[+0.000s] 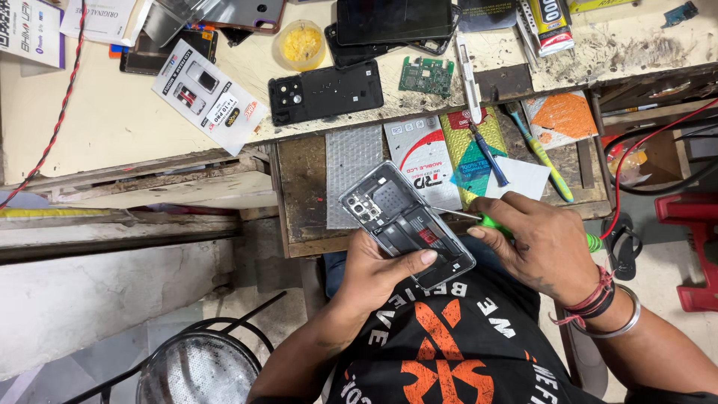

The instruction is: The person holds a smartphone with its back cover removed and uses a green-handled screwdriver to unscrew components inside the phone. They then set the phone on the bench, wipe its interior with a cloth, and use a blue pry tool to work on the phone's internal parts.

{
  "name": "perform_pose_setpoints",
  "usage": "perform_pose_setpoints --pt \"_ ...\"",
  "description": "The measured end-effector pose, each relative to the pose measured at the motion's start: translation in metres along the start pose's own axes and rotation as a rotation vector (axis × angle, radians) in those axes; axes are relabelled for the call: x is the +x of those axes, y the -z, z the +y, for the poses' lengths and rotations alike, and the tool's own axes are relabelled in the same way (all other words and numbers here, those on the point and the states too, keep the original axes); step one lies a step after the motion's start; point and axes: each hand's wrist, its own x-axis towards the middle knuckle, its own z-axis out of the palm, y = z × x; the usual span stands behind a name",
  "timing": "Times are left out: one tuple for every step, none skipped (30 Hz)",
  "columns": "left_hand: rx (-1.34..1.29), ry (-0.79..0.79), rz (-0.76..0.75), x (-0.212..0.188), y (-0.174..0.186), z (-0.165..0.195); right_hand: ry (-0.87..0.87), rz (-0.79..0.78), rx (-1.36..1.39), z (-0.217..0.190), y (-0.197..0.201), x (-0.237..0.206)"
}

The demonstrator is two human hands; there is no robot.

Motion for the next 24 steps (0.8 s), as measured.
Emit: perform_pose_setpoints --pt "-0.004 0.011 0.016 0.0001 -0.0001 0.0006 -0.002 -0.001 0.002 0.0002 -0.0001 -0.0006" --pt "-0.007 0.022 0.032 0.0003 0.0003 0.0012 0.008 0.004 0.002 0.0003 -0.0003 -0.0014" --pt "-0.01 0.033 0.048 0.0009 0.0006 0.0018 0.017 0.01 0.003 0.0005 -0.0003 -0.0023" --pt "-0.013 0.013 0.047 0.0015 0.001 0.0023 0.026 0.015 0.003 0.0003 -0.0005 -0.0033" --pt "-0.016 -0.006 0.048 0.0021 0.0013 0.0026 0.008 0.01 0.005 0.0001 -0.0006 -0.0043" --pt "-0.019 -0.025 0.048 0.0023 0.0017 0.003 -0.011 0.006 0.007 -0.0003 -0.001 -0.0052" --pt "-0.017 -0.023 0.047 0.0025 0.002 0.0033 -0.029 0.002 0.009 -0.0006 -0.0012 -0.0058" --pt "-0.016 -0.021 0.046 0.0025 0.0023 0.0034 -0.03 0.001 0.006 -0.0008 -0.0015 -0.0061" --pt "-0.014 -0.018 0.044 0.0024 0.0023 0.0035 -0.032 0.0 0.004 -0.001 -0.0017 -0.0061" --pt "-0.01 -0.021 0.042 0.0025 0.0024 0.0032 -0.034 0.001 0.001 -0.0012 -0.0021 -0.0062" --pt "-0.007 -0.023 0.041 0.0026 0.0023 0.003 -0.041 -0.004 -0.001 -0.0014 -0.0021 -0.0059" --pt "-0.004 -0.025 0.04 0.0025 0.0024 0.0028 -0.047 -0.009 -0.003 -0.0015 -0.0024 -0.0057" --pt "-0.004 -0.024 0.038 0.0024 0.0026 0.0026 -0.054 -0.014 -0.005 -0.0017 -0.0025 -0.0054" --pt "-0.003 -0.025 0.036 0.0023 0.0028 0.0026 -0.052 -0.014 -0.008 -0.0019 -0.0025 -0.0051" --pt "-0.003 -0.024 0.034 0.0022 0.0031 0.0024 -0.051 -0.015 -0.011 -0.002 -0.0025 -0.0049" --pt "0.006 -0.03 0.032 0.0023 0.0033 0.0023 -0.05 -0.017 -0.014 -0.0022 -0.0024 -0.0047" --pt "0.015 -0.037 0.03 0.0025 0.0035 0.0023 -0.049 -0.014 -0.009 -0.0023 -0.0023 -0.0045" --pt "0.024 -0.044 0.029 0.0025 0.0037 0.0023 -0.047 -0.011 -0.003 -0.0023 -0.0022 -0.0043" --pt "0.02 -0.029 0.031 0.0025 0.0037 0.0022 -0.046 -0.008 0.003 -0.0023 -0.0022 -0.0042" --pt "0.017 -0.014 0.034 0.0022 0.0037 0.0023 -0.049 -0.011 0.0 -0.0023 -0.0022 -0.004" --pt "0.013 0.001 0.036 0.0021 0.0035 0.0023 -0.052 -0.014 -0.003 -0.0023 -0.0022 -0.0038" --pt "0.01 0.01 0.035 0.0018 0.0031 0.0022 -0.055 -0.017 -0.006 -0.0022 -0.0022 -0.0035" --pt "0.008 0.018 0.033 0.0013 0.0025 0.0022 -0.055 -0.014 0.0 -0.0021 -0.0023 -0.0034" --pt "0.005 0.026 0.032 0.0011 0.0019 0.002 -0.055 -0.012 0.006 -0.002 -0.0023 -0.0033"
